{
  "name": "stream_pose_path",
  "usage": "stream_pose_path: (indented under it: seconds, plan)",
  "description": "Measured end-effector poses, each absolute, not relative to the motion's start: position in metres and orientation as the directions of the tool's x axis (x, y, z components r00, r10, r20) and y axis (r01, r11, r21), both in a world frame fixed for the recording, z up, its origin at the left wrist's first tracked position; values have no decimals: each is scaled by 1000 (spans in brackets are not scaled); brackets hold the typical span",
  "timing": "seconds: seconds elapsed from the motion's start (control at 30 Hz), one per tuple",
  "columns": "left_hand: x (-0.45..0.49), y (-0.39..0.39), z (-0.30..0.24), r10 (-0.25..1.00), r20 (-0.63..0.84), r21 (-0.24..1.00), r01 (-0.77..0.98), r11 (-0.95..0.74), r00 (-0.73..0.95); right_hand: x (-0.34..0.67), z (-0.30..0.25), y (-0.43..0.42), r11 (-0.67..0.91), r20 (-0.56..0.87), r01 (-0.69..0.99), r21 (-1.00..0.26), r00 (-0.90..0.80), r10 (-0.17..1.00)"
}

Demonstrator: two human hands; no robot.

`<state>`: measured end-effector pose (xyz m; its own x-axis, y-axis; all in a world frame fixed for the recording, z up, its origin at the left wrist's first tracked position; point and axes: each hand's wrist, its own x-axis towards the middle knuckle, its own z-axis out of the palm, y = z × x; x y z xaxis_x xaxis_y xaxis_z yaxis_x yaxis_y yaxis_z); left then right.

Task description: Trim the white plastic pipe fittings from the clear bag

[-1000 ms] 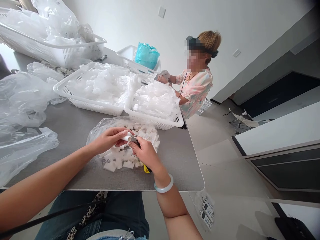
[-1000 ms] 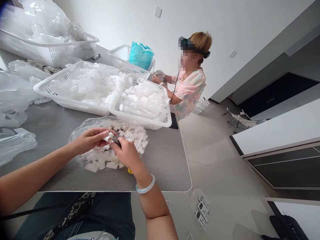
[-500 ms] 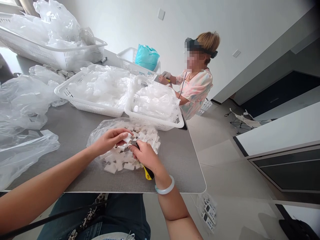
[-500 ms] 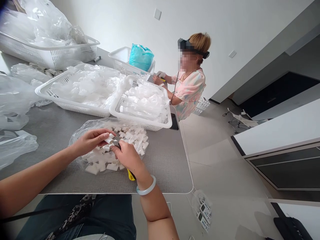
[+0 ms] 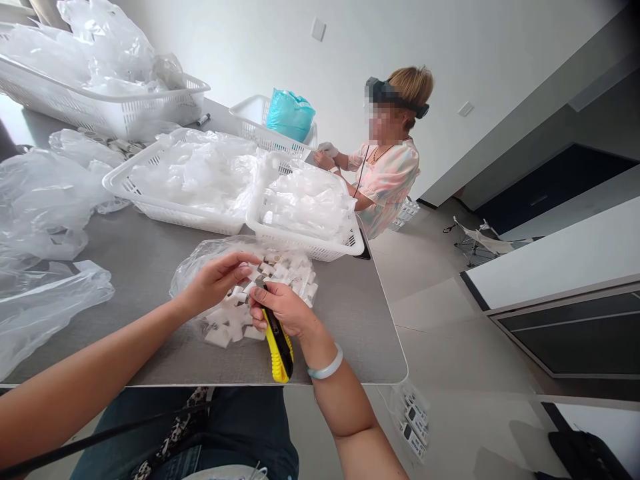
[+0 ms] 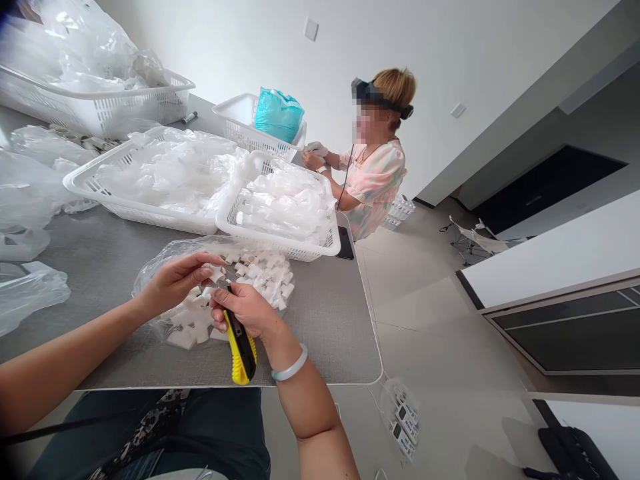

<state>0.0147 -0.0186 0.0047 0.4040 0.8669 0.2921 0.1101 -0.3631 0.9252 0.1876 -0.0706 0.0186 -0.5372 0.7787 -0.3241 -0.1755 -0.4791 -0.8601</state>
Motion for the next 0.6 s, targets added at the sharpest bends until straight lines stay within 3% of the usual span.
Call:
stream_pose_path:
  seconds: [0.13, 0.23, 0.37, 0.47, 0.6]
  plan:
    - [16, -20, 6, 879, 297, 940, 45, -337, 372, 186, 21, -71, -477, -287, -245, -844, -544, 788]
    - [16, -20, 5, 882, 244, 964, -1, -266, 403, 190, 24, -73, -256, -186, -169, -952, -346, 920]
    - [15, -19, 0, 895, 153, 988, -52, -145, 418, 195, 26, -79, 28, -1, 218, -975, -132, 991]
    - [16, -21, 1, 898, 133, 990, -96, -102, 420, 194, 25, -82, 77, 49, 509, -857, -68, 996]
    - [20, -23, 8, 887, 166, 983, -146, -113, 432, 191, 22, -82, 51, 72, 711, -701, -1, 997]
